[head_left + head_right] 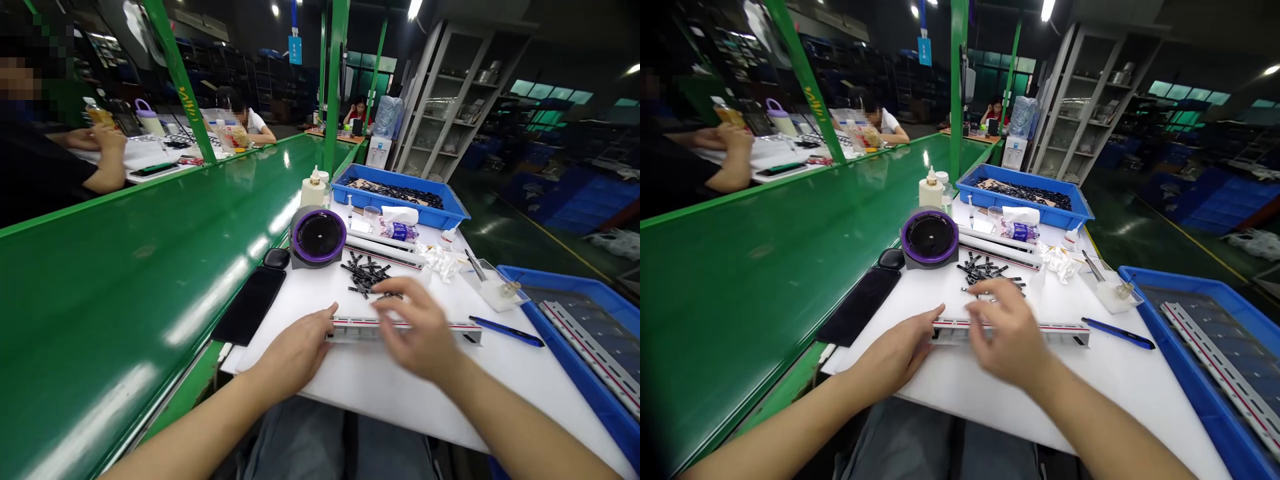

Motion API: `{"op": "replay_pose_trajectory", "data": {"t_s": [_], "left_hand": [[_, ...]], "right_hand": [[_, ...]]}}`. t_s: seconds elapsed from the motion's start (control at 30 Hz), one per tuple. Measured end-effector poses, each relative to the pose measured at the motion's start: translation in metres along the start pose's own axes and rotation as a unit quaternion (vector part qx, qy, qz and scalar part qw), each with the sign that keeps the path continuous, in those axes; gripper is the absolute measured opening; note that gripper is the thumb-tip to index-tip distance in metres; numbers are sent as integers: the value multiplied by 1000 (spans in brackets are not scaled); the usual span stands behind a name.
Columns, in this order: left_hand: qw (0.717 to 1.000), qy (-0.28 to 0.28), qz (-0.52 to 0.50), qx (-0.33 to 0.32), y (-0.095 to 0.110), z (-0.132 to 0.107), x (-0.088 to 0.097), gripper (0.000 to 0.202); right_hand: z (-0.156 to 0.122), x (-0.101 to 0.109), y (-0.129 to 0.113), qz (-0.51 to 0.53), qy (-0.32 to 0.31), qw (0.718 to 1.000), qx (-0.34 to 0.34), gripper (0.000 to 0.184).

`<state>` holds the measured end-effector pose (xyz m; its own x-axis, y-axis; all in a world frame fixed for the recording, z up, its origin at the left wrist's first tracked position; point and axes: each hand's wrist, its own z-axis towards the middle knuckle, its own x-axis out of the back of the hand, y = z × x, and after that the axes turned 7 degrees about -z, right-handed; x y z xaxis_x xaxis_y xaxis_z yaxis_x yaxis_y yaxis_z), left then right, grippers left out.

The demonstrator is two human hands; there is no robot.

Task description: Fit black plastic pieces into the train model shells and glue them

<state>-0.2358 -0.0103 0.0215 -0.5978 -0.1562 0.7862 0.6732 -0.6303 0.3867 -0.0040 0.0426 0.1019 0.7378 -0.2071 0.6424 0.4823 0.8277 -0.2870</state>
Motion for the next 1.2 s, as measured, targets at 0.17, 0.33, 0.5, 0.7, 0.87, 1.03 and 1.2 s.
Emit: {"op": "replay_pose_trajectory", "data": {"t_s": [0.17,0.33,0.5,0.7,0.87,1.03,1.2], "left_hand": [[985,-40,158,-61,6,4,8,24],[969,-52,238,-30,16,8,7,34],[973,-89,210,42,18,22,12,29],[972,-140,153,107,20,35,21,29],[974,-136,140,110,20,35,21,28],[970,-106,193,107,27,32,18,24],[967,-87,190,146,28,28,14,27]], "right_hand": [[16,51,77,-106,335,918,-182,11],[-10,51,134,-133,86,907,-390,53],[-16,33,138,-142,-181,890,-393,58],[-15,24,145,-151,-212,893,-367,27],[-10,29,137,37,-57,936,-346,39],[2,18,93,361,-8,886,-291,63],[5,8,53,492,4,817,-300,39]]}}
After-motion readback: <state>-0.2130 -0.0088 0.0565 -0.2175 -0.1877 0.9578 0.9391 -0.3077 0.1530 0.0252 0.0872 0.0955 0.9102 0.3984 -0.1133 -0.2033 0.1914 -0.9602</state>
